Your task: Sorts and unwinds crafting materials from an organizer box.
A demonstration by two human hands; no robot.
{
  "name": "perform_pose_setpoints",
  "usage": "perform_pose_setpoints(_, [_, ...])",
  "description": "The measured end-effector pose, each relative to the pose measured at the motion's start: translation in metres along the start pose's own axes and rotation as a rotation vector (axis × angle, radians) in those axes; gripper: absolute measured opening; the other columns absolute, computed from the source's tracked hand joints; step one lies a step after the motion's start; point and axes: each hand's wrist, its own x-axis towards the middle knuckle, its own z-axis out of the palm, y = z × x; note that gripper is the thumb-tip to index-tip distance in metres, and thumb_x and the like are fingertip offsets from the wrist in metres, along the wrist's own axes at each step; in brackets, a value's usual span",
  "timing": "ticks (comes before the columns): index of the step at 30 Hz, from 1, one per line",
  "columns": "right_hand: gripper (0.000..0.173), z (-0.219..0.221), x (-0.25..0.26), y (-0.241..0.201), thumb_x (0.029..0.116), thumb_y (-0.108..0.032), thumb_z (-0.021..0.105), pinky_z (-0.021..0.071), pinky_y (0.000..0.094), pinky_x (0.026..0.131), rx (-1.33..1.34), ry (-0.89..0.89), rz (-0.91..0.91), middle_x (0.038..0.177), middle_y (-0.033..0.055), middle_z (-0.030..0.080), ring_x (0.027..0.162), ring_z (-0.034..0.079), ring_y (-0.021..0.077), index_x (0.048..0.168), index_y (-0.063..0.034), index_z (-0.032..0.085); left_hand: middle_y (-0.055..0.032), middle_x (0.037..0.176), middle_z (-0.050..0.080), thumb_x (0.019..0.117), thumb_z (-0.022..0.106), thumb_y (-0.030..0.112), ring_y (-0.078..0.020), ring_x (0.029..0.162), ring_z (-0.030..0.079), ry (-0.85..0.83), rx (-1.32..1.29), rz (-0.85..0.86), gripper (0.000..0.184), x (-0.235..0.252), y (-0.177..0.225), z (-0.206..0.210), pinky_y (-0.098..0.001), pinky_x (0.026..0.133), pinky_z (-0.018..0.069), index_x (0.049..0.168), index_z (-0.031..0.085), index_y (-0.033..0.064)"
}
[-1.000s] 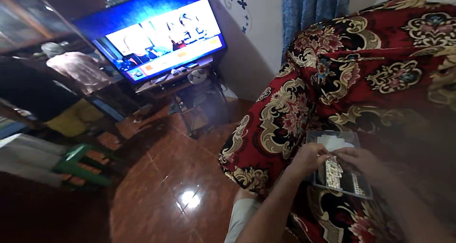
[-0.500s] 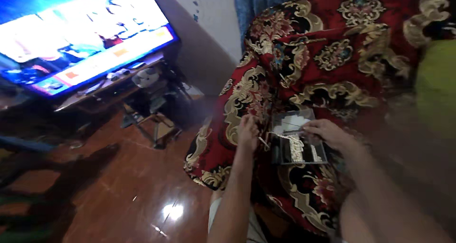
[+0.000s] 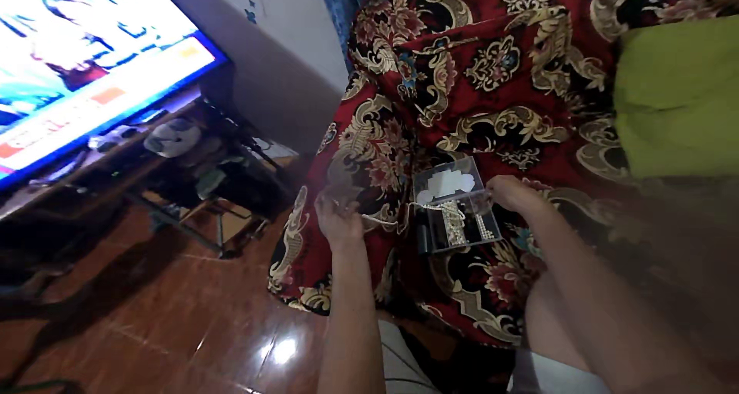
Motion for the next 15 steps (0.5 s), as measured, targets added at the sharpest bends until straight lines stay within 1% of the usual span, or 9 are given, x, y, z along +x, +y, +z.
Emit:
perform_pose_setpoints(2, [0.028,0.0,-0.002,-0.004,0.1074,-0.013,0.05,0.044,0.0583,0.104,-0.003,-0.005,0.003,0.126,0.0277,0.064,0.122,0.06,0.0416,0.12,0.0065,0.067,0.0054,0.086,0.06,0.1126,0.028,0.02,-0.0007,0.052,0.047,-0.005,0.034,-0.011,0.02,-0.001,-0.002,-0.001,-0.0151,0.048,0.0408,0.112,0.048,0.0163])
perform_pose_setpoints(5, [0.029,0.005,-0.005,-0.014,0.1068,-0.014,0.052,0.0448,0.0571,0.104,0.009,-0.027,-0.028,0.125,0.0273,0.064,0.12,0.061,0.0406,0.121,0.0067,0.067,0.0057,0.083,0.06,0.1116,0.032,0.017,0.0007,0.05,0.043,-0.077,0.145,-0.058,0.018,-0.01,-0.006,0.003,-0.0137,0.046,0.0374,0.111,0.05,0.0154])
perform_pose_setpoints(6, [0.029,0.01,-0.003,-0.015,0.1059,-0.014,0.054,0.0455,0.0572,0.104,0.01,-0.022,-0.028,0.125,0.0274,0.064,0.119,0.062,0.041,0.121,0.0072,0.067,0.0049,0.083,0.06,0.1115,0.033,0.016,0.0008,0.049,0.042,-0.105,0.172,-0.077,0.019,-0.013,-0.007,0.006,-0.0133,0.045,0.0367,0.112,0.052,0.0138])
perform_pose_setpoints(8, [0.026,0.017,-0.002,-0.02,0.1031,-0.011,0.057,0.047,0.0569,0.103,-0.011,0.012,-0.003,0.123,0.0264,0.065,0.118,0.062,0.0407,0.119,0.0063,0.068,0.0035,0.082,0.062,0.1112,0.034,0.014,0.0009,0.048,0.041,-0.153,0.227,-0.106,0.019,-0.021,-0.01,0.013,-0.0133,0.043,0.0357,0.108,0.053,0.0119])
perform_pose_setpoints(9, [0.025,0.019,-0.003,-0.024,0.1025,-0.009,0.057,0.0472,0.0573,0.102,-0.039,0.025,0.008,0.124,0.0267,0.065,0.12,0.062,0.0413,0.119,0.0067,0.068,0.003,0.084,0.063,0.1111,0.035,0.013,0.0012,0.049,0.042,-0.191,0.271,-0.116,0.019,-0.026,-0.01,0.016,-0.0133,0.044,0.0359,0.108,0.053,0.0113])
perform_pose_setpoints(11, [0.025,0.021,-0.004,-0.026,0.1013,-0.007,0.057,0.0474,0.0573,0.102,-0.074,0.043,0.005,0.125,0.0277,0.064,0.121,0.061,0.0422,0.119,0.0076,0.067,0.0018,0.089,0.064,0.1108,0.035,0.012,0.0011,0.05,0.043,-0.292,0.391,-0.144,0.018,-0.031,-0.012,0.019,-0.0136,0.046,0.0366,0.115,0.052,0.0081])
perform_pose_setpoints(12, [0.024,0.021,-0.004,-0.026,0.1008,-0.006,0.058,0.0476,0.0564,0.102,-0.079,0.049,-0.005,0.125,0.0277,0.065,0.121,0.061,0.0418,0.119,0.0075,0.067,0.0012,0.089,0.063,0.1103,0.036,0.011,0.0009,0.051,0.042,-0.344,0.441,-0.157,0.018,-0.033,-0.013,0.021,-0.0141,0.047,0.0358,0.116,0.053,0.0069])
perform_pose_setpoints(15, [0.024,0.022,-0.003,-0.025,0.1023,-0.01,0.058,0.0483,0.0551,0.102,-0.072,0.059,-0.023,0.122,0.0264,0.066,0.118,0.063,0.0408,0.116,0.0066,0.069,0.0016,0.087,0.064,0.1086,0.041,0.009,0.0014,0.051,0.041,-0.501,0.566,-0.149,0.016,-0.042,-0.013,0.025,-0.0144,0.047,0.0354,0.111,0.056,0.0062])
